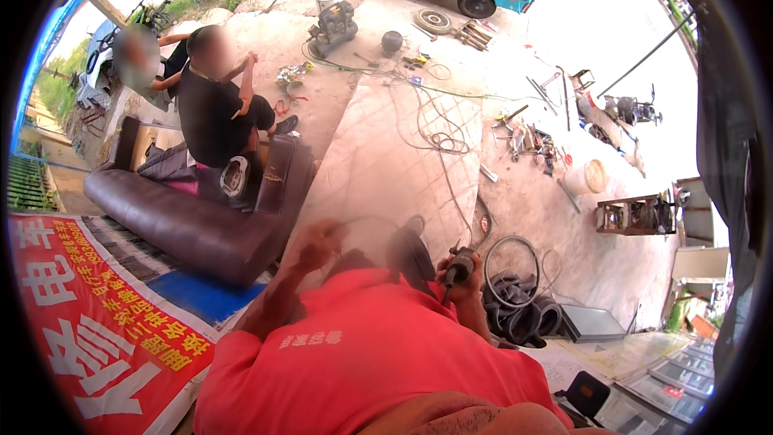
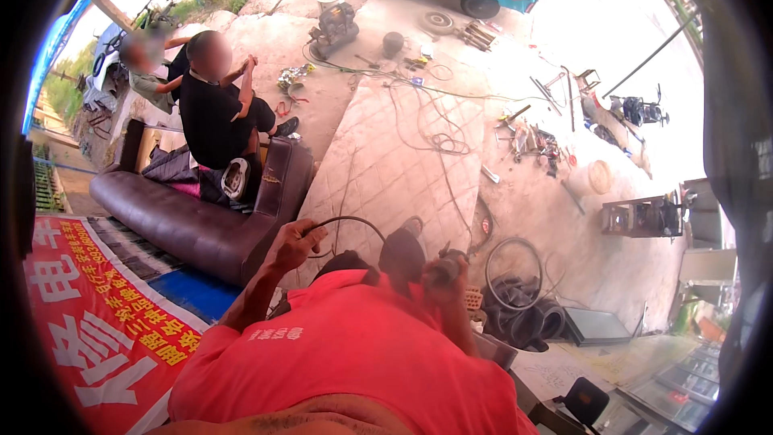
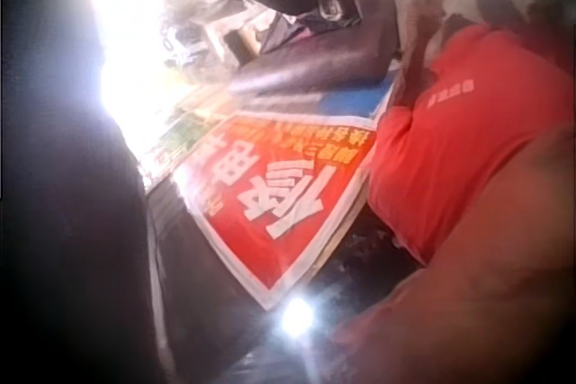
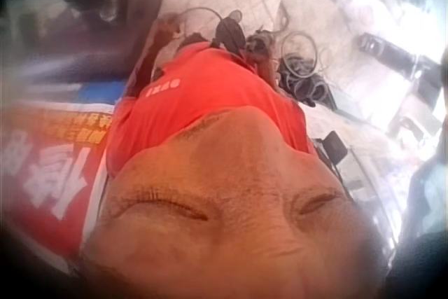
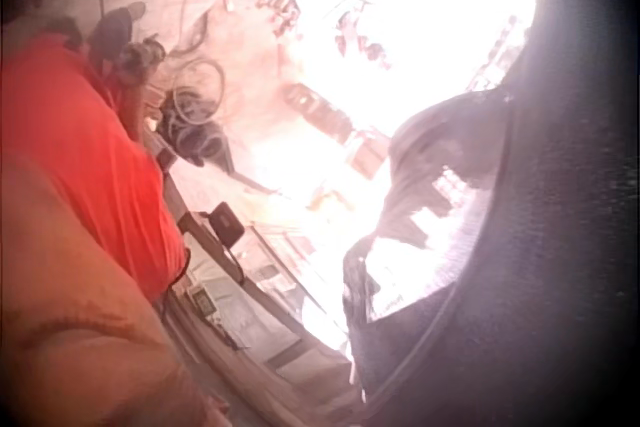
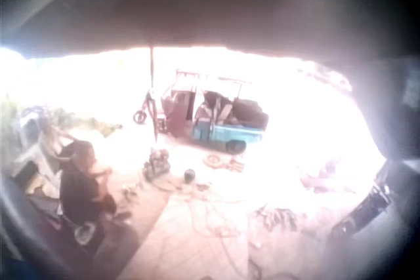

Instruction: The person uses an angle grinder to cut or sand a metal mechanical component, then manipulates wires and a yellow electrical component, eventually placing it back onto a compressor unit.

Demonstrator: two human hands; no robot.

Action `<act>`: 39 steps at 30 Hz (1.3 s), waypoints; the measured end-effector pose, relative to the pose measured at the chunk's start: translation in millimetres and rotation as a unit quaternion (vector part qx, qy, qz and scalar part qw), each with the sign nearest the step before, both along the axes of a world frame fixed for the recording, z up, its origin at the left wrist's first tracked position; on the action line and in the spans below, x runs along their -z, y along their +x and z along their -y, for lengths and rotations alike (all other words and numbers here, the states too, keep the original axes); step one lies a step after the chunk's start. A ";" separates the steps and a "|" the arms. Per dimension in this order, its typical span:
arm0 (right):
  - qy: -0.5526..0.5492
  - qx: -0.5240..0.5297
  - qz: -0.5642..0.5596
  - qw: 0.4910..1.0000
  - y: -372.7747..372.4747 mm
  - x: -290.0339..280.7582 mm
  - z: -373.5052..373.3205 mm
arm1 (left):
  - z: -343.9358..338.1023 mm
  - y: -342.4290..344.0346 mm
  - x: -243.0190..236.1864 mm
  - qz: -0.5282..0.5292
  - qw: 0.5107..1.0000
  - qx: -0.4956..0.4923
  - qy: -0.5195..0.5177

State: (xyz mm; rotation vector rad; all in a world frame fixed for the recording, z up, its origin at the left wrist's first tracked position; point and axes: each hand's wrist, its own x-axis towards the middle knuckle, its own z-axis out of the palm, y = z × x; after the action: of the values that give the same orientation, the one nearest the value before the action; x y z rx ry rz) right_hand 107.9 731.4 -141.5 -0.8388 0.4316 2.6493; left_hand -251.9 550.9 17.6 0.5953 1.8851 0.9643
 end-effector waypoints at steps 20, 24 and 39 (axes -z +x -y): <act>0.072 0.002 0.052 0.996 -130.4 109.6 -306.1 | -226.1 -104.3 135.7 -0.031 0.997 -0.017 -0.073; 0.078 0.036 0.056 0.995 -184.9 114.8 -331.9 | -248.2 -143.5 159.8 -0.028 0.997 -0.032 -0.067; 0.015 0.005 0.028 0.999 -298.6 183.4 -492.0 | -475.2 -281.8 233.8 -0.178 0.982 0.049 0.036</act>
State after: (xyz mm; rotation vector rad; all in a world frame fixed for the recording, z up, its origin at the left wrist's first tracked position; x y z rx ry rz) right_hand -190.7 1223.5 -324.9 -0.8979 0.3791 2.6099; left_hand -533.7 1026.0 -216.2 0.9474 2.1138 0.9100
